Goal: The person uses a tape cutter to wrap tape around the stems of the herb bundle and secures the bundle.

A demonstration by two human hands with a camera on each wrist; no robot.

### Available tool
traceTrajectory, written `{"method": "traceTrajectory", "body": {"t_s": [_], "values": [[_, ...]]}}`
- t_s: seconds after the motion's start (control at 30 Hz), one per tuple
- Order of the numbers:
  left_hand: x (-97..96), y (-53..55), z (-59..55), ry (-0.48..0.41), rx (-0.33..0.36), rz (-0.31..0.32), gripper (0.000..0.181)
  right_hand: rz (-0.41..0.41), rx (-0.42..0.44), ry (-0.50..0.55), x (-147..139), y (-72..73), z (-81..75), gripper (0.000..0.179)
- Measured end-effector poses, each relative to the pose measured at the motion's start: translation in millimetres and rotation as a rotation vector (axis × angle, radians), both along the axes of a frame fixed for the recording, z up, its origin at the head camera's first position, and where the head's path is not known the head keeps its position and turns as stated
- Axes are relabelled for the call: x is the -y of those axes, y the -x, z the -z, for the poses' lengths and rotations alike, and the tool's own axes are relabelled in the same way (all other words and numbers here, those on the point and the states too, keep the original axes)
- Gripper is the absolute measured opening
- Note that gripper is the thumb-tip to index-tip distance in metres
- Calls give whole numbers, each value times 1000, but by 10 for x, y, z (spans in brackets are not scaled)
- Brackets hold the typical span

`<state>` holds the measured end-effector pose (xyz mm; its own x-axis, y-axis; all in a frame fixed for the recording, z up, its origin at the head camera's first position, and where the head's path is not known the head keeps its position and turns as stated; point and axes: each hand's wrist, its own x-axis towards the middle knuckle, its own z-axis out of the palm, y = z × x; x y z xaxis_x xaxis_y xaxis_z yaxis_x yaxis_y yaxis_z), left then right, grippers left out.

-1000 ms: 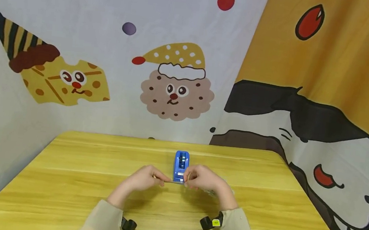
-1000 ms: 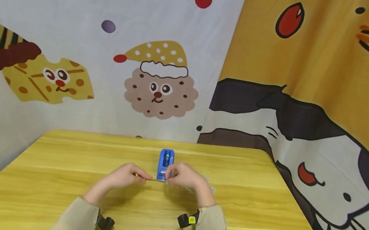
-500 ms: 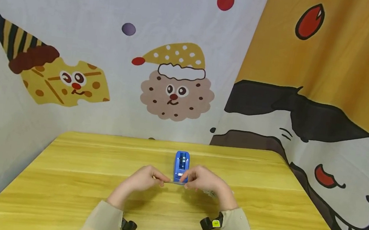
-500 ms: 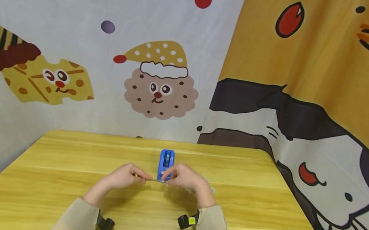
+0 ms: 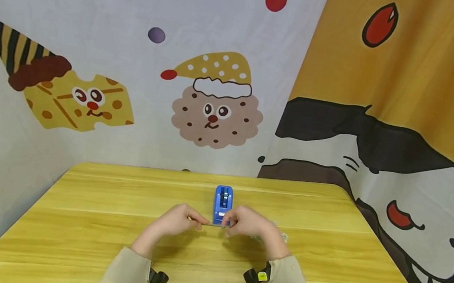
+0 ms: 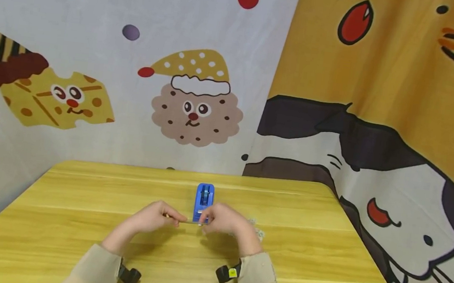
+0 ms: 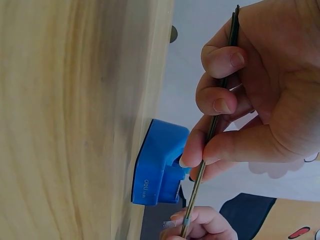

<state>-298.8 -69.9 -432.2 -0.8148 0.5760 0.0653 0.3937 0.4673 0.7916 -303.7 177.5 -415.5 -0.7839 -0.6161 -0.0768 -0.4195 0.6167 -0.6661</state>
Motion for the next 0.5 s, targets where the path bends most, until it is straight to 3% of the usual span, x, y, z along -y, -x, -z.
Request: {"method": "traceTrajectory", "body": {"t_s": [0.5], "values": [[38,18,-12,-19,-12,-26,23,74,-231,-116,100,-20,-13,12]]}}
